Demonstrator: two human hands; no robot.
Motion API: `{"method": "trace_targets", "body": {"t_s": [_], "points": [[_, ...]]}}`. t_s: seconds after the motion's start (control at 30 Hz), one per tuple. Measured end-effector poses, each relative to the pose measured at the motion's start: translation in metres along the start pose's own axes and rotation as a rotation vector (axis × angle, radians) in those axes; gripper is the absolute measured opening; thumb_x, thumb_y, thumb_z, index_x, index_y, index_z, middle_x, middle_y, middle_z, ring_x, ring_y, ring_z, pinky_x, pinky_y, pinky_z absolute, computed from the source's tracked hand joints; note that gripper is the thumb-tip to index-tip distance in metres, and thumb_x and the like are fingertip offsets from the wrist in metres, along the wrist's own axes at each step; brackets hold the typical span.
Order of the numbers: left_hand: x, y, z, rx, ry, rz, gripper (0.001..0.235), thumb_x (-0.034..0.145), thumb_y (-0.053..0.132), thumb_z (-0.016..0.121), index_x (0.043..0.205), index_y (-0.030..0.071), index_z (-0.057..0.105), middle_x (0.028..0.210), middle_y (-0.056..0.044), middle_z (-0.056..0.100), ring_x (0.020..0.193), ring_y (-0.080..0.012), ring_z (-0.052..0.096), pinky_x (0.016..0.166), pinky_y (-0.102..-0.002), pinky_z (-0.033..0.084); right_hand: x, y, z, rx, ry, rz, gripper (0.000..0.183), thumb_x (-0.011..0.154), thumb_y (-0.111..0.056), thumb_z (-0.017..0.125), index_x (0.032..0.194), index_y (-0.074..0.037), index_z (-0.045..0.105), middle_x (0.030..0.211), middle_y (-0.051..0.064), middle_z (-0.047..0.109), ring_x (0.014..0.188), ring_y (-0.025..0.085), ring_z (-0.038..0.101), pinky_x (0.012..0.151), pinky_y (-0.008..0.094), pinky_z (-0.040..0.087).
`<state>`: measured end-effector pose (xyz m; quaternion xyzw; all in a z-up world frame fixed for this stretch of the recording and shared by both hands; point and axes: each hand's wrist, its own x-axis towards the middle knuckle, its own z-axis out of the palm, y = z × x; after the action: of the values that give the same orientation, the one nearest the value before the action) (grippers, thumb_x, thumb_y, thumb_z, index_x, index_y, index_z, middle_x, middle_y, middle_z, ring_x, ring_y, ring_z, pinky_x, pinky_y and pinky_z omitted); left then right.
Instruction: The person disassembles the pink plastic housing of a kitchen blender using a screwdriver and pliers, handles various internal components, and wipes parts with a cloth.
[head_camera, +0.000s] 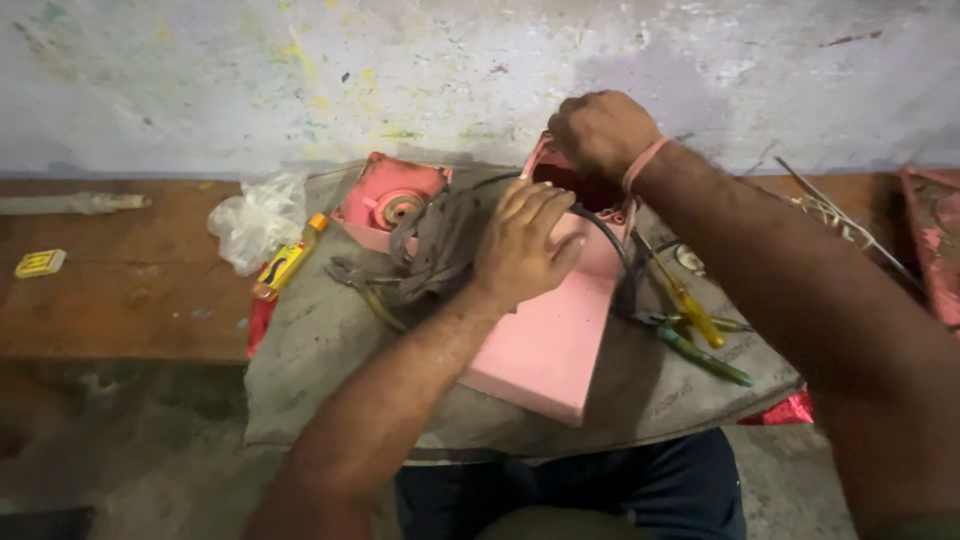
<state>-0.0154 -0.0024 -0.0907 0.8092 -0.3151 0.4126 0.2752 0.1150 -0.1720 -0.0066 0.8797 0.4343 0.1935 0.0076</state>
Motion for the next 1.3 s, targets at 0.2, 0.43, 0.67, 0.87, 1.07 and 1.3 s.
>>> {"method": "trace_targets", "body": {"t_s": [0.2, 0.43, 0.67, 0.87, 1.07, 1.3], "points": [[-0.003, -0.004, -0.004, -0.034, 0.034, 0.020, 0.047, 0.091, 0.029, 0.074, 0.126, -0.001, 0.061, 0.124, -0.019, 0.066, 0.122, -0.0384, 0.060, 0.118, -0.054, 0.042, 0.002, 0.009, -0.013, -0.169, -0.134, -0.049, 0.012, 0.086, -0.023, 0.068, 0.084, -0.012, 0.074, 0.088, 0.015, 0.073, 0.081, 0.036, 0.072, 0.073, 0.049, 0.056], [-0.003, -0.004, -0.002, -0.014, -0.010, 0.012, 0.049, 0.089, 0.029, 0.075, 0.125, 0.000, 0.061, 0.124, -0.018, 0.067, 0.124, -0.0377, 0.061, 0.118, -0.054, 0.041, -0.011, 0.021, 0.012, -0.048, -0.044, -0.004, 0.020, 0.086, -0.029, 0.067, 0.093, -0.012, 0.075, 0.093, 0.016, 0.074, 0.084, 0.038, 0.071, 0.075, 0.048, 0.056], [-0.003, -0.005, -0.002, -0.021, -0.014, 0.021, 0.049, 0.087, 0.030, 0.074, 0.124, -0.001, 0.062, 0.124, -0.019, 0.067, 0.124, -0.0390, 0.060, 0.117, -0.054, 0.041, 0.001, 0.023, 0.020, 0.010, 0.094, -0.049, 0.020, 0.091, -0.026, 0.065, 0.095, -0.008, 0.073, 0.096, 0.017, 0.073, 0.088, 0.039, 0.070, 0.079, 0.049, 0.056], [-0.004, -0.008, -0.001, -0.026, 0.026, 0.036, 0.049, 0.089, 0.029, 0.074, 0.125, -0.001, 0.061, 0.125, -0.021, 0.066, 0.124, -0.0390, 0.060, 0.118, -0.054, 0.041, -0.002, 0.029, -0.011, -0.087, -0.333, 0.263, 0.019, 0.079, -0.027, 0.070, 0.086, -0.012, 0.076, 0.086, 0.019, 0.073, 0.084, 0.041, 0.070, 0.078, 0.051, 0.056], [0.000, -0.004, -0.002, -0.018, 0.000, 0.046, 0.049, 0.087, 0.029, 0.075, 0.124, 0.000, 0.062, 0.123, -0.018, 0.067, 0.124, -0.0385, 0.060, 0.117, -0.053, 0.041, 0.007, 0.020, 0.026, 0.026, 0.072, -0.032, 0.019, 0.090, -0.025, 0.063, 0.093, -0.009, 0.073, 0.094, 0.017, 0.073, 0.087, 0.041, 0.069, 0.077, 0.051, 0.055], [-0.004, -0.006, -0.004, -0.030, 0.004, 0.010, 0.051, 0.085, 0.030, 0.077, 0.124, 0.001, 0.062, 0.123, -0.019, 0.066, 0.123, -0.0383, 0.060, 0.118, -0.053, 0.041, 0.003, 0.022, -0.002, -0.145, -0.317, 0.162, 0.026, 0.085, -0.037, 0.067, 0.088, -0.013, 0.077, 0.090, 0.016, 0.075, 0.088, 0.038, 0.072, 0.081, 0.050, 0.056]]}}
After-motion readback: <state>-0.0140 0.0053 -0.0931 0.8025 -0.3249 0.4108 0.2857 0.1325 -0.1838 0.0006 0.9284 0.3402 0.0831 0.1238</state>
